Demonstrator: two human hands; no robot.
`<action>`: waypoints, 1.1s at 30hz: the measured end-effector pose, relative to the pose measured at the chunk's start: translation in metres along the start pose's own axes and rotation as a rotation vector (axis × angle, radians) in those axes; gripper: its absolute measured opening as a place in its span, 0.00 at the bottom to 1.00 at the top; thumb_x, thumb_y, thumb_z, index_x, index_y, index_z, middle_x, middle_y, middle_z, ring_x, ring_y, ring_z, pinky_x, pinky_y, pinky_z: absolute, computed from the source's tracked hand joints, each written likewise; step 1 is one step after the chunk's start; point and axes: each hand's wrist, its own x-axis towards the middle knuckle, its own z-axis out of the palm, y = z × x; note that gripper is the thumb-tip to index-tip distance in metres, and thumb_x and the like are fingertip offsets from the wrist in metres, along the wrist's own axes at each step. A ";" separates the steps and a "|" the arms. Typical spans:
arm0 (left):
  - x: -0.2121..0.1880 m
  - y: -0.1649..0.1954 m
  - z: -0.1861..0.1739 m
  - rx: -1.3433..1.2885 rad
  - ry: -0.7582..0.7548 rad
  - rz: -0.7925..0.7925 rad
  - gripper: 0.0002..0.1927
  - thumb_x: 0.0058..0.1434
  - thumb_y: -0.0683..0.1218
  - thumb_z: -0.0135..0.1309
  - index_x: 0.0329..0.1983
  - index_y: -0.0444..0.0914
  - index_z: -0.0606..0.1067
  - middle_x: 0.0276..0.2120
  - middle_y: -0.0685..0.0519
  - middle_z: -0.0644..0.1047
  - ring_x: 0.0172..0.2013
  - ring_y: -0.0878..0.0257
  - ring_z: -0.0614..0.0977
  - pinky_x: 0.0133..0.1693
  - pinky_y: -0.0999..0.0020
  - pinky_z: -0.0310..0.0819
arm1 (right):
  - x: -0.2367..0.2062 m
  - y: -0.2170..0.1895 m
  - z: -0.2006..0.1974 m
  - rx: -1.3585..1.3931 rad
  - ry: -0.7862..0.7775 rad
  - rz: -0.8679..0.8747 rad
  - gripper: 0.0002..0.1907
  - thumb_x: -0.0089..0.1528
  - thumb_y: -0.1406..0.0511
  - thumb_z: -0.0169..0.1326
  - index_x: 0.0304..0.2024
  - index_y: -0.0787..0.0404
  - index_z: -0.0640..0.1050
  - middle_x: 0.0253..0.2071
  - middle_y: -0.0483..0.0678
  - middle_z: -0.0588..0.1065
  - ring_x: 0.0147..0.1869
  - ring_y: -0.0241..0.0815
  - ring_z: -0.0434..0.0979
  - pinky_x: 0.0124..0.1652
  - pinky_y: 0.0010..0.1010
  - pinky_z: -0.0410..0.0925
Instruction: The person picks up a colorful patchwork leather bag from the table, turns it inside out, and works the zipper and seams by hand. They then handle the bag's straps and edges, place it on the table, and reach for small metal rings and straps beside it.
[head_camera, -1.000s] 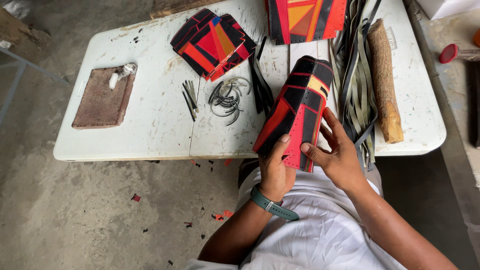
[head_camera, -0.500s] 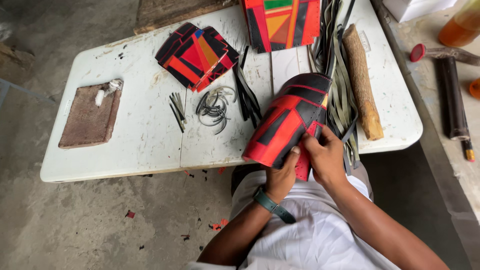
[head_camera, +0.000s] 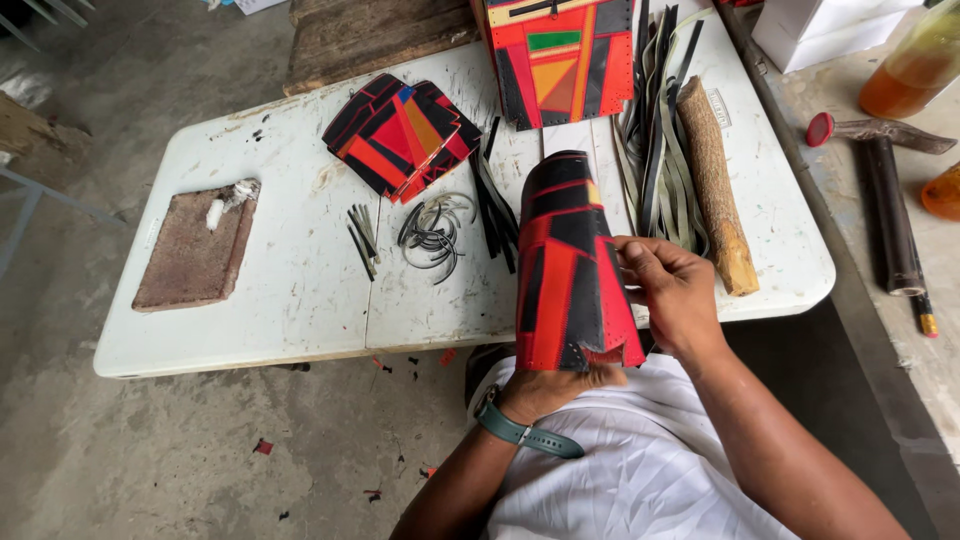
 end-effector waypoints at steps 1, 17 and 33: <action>0.003 0.004 -0.002 0.001 0.036 -0.040 0.27 0.60 0.53 0.63 0.56 0.33 0.73 0.46 0.50 0.78 0.46 0.59 0.81 0.46 0.64 0.78 | 0.002 -0.003 -0.001 -0.033 -0.035 0.000 0.22 0.68 0.60 0.54 0.57 0.71 0.78 0.45 0.53 0.80 0.45 0.39 0.81 0.42 0.31 0.76; 0.009 0.094 -0.012 0.276 -0.175 0.013 0.31 0.64 0.54 0.60 0.63 0.30 0.68 0.60 0.37 0.72 0.64 0.43 0.74 0.64 0.53 0.67 | 0.010 -0.021 -0.011 0.114 0.016 -0.150 0.14 0.69 0.69 0.54 0.54 0.73 0.76 0.46 0.52 0.79 0.43 0.34 0.78 0.43 0.27 0.74; 0.109 0.042 -0.053 0.284 0.280 0.138 0.42 0.63 0.57 0.61 0.65 0.24 0.57 0.55 0.32 0.69 0.56 0.40 0.72 0.56 0.51 0.66 | -0.011 -0.042 -0.009 -0.416 -0.178 -0.272 0.27 0.65 0.64 0.54 0.67 0.65 0.69 0.51 0.46 0.78 0.51 0.31 0.74 0.50 0.25 0.69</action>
